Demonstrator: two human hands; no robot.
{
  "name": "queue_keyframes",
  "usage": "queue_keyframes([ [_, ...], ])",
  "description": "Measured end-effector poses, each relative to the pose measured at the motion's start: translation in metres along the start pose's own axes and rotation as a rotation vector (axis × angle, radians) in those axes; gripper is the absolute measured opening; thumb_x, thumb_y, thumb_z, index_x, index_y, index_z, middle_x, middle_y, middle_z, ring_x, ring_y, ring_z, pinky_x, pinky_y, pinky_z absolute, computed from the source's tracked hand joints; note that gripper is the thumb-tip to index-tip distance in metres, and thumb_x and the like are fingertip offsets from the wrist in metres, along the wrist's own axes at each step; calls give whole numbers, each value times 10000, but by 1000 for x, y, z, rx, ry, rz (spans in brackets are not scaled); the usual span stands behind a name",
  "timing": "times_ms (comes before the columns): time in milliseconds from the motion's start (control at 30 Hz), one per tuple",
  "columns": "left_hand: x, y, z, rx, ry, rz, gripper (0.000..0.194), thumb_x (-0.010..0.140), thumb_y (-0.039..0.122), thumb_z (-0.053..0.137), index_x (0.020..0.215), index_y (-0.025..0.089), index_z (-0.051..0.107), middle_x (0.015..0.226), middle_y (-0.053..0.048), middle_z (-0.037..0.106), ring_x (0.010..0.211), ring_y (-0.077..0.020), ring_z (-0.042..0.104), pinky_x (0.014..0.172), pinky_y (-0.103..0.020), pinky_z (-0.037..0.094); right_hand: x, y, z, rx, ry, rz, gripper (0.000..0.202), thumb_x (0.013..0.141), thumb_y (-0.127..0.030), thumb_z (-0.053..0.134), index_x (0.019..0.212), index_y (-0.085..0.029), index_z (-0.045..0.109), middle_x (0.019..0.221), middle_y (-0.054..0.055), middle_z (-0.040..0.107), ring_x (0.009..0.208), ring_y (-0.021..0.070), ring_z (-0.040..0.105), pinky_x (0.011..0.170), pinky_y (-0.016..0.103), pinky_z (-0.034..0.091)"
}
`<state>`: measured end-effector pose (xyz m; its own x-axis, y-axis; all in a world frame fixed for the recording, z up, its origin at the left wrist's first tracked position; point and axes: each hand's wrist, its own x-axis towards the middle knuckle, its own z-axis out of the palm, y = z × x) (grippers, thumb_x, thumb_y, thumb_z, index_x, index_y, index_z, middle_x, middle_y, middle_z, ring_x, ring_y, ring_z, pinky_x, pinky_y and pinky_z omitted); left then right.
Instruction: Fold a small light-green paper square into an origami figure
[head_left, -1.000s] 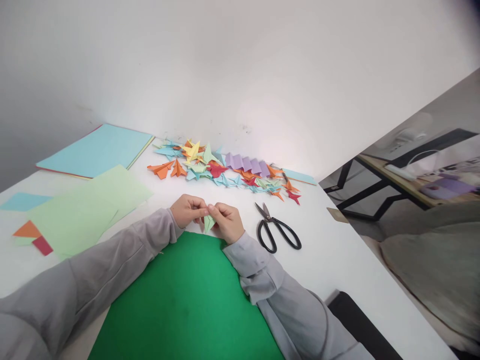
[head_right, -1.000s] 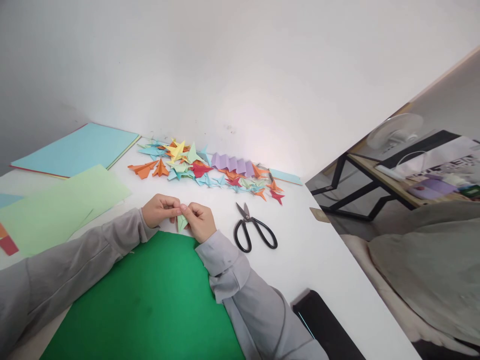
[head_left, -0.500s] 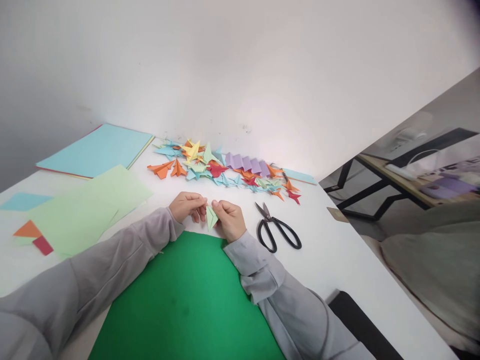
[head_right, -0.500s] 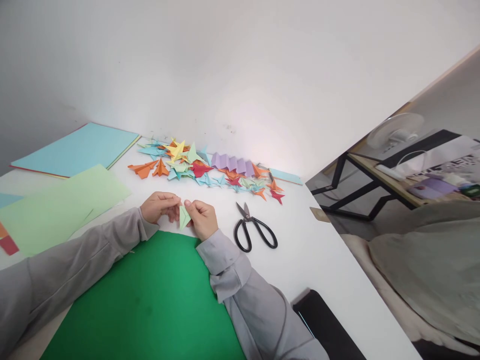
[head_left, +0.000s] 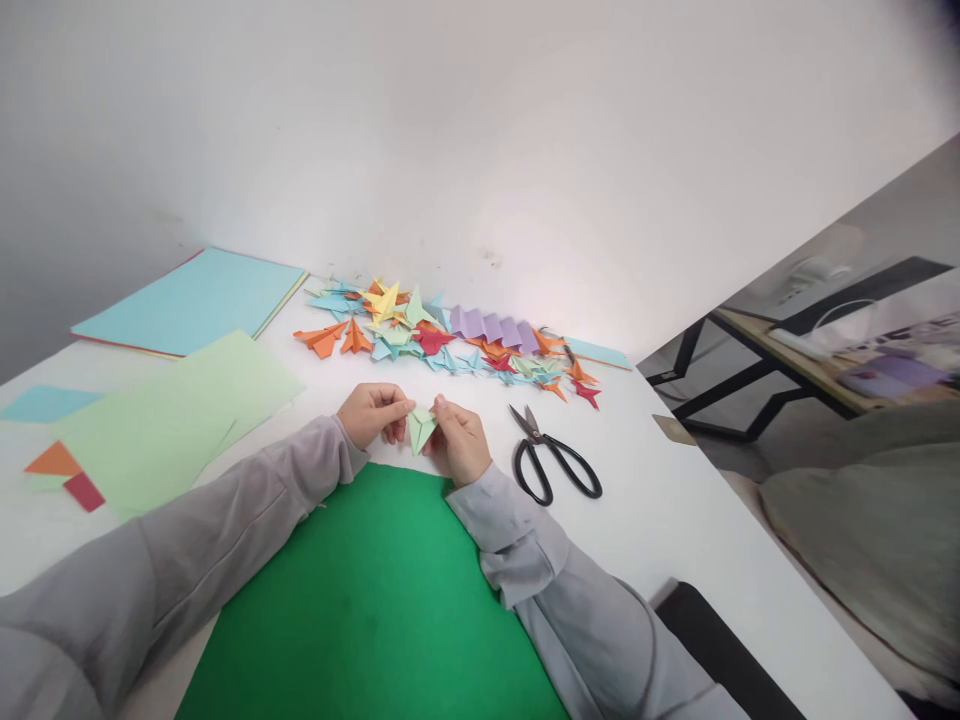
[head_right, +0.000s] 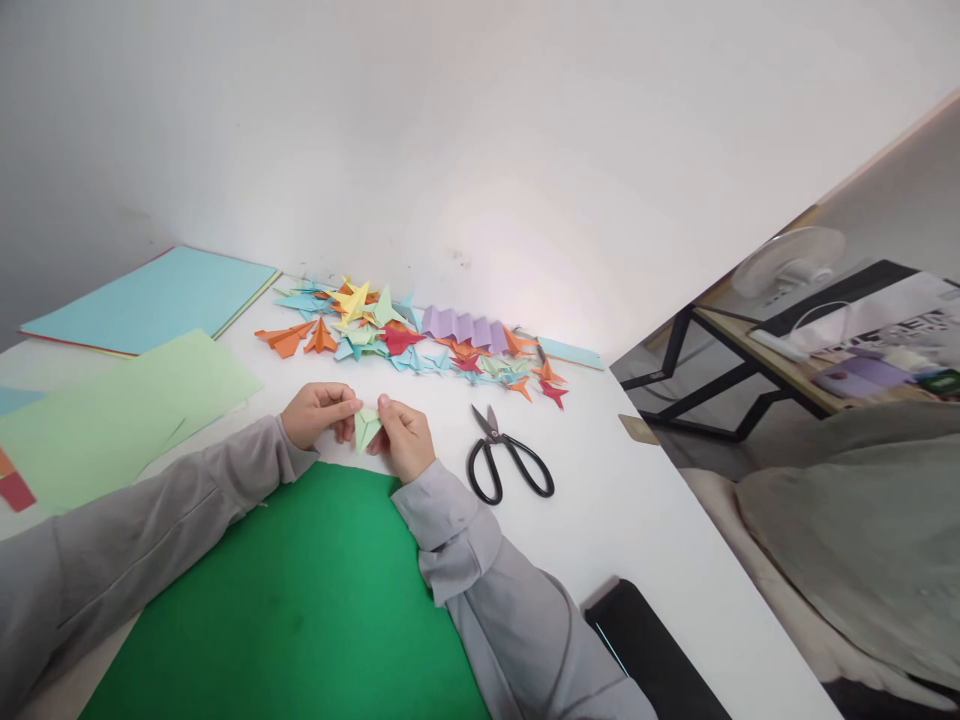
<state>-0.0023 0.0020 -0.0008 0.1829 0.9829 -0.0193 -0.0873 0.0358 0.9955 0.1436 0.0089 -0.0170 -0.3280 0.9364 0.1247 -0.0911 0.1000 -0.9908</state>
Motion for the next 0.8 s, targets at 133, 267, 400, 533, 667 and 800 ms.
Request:
queue_keyframes([
  [133, 2, 1, 0, -93, 44, -51, 369, 574, 444, 684, 544, 129, 494, 379, 17, 522, 321, -91, 485, 327, -194, 378, -1, 0, 0, 56, -34, -5, 321, 697, -487, 597, 628, -179, 538, 409, -44, 540, 346, 92, 470, 379, 207, 354],
  [267, -1, 3, 2, -62, 22, -49, 366, 588, 453, 675, 585, 123, 518, 377, 11, 532, 317, -88, 481, 333, -190, 380, -2, 0, 1, 5, -46, -26, 373, 754, -479, 538, 553, -164, 551, 437, -18, 553, 362, 90, 478, 392, 215, 359],
  [400, -3, 2, 3, -13, -13, 0, 373, 485, 329, 767, 693, 115, 543, 390, 25, 543, 355, -95, 509, 346, -181, 382, -1, 0, 1, -37, 5, 13, 474, 790, -525, 455, 521, -153, 574, 402, 0, 535, 349, 99, 465, 371, 225, 346],
  [533, -2, -1, 3, -6, -11, 38, 376, 453, 290, 784, 684, 108, 549, 433, 21, 562, 386, -98, 531, 345, -181, 392, -1, -1, 1, -68, 59, 36, 494, 774, -536, 471, 474, -154, 559, 355, -3, 511, 328, 102, 451, 370, 231, 332],
  [667, -1, -1, 4, -5, 12, 38, 376, 421, 279, 796, 646, 106, 550, 433, 21, 565, 382, -94, 528, 337, -178, 392, -1, -2, 1, -48, 58, 47, 487, 766, -531, 482, 464, -156, 559, 337, -4, 497, 321, 112, 447, 368, 240, 321],
  [800, -3, 4, 5, -2, 32, 27, 375, 399, 275, 802, 615, 106, 546, 412, 22, 563, 352, -82, 506, 333, -174, 384, 0, 0, 1, -40, 48, 54, 479, 767, -528, 484, 482, -153, 569, 340, -3, 498, 318, 113, 449, 367, 240, 322],
])
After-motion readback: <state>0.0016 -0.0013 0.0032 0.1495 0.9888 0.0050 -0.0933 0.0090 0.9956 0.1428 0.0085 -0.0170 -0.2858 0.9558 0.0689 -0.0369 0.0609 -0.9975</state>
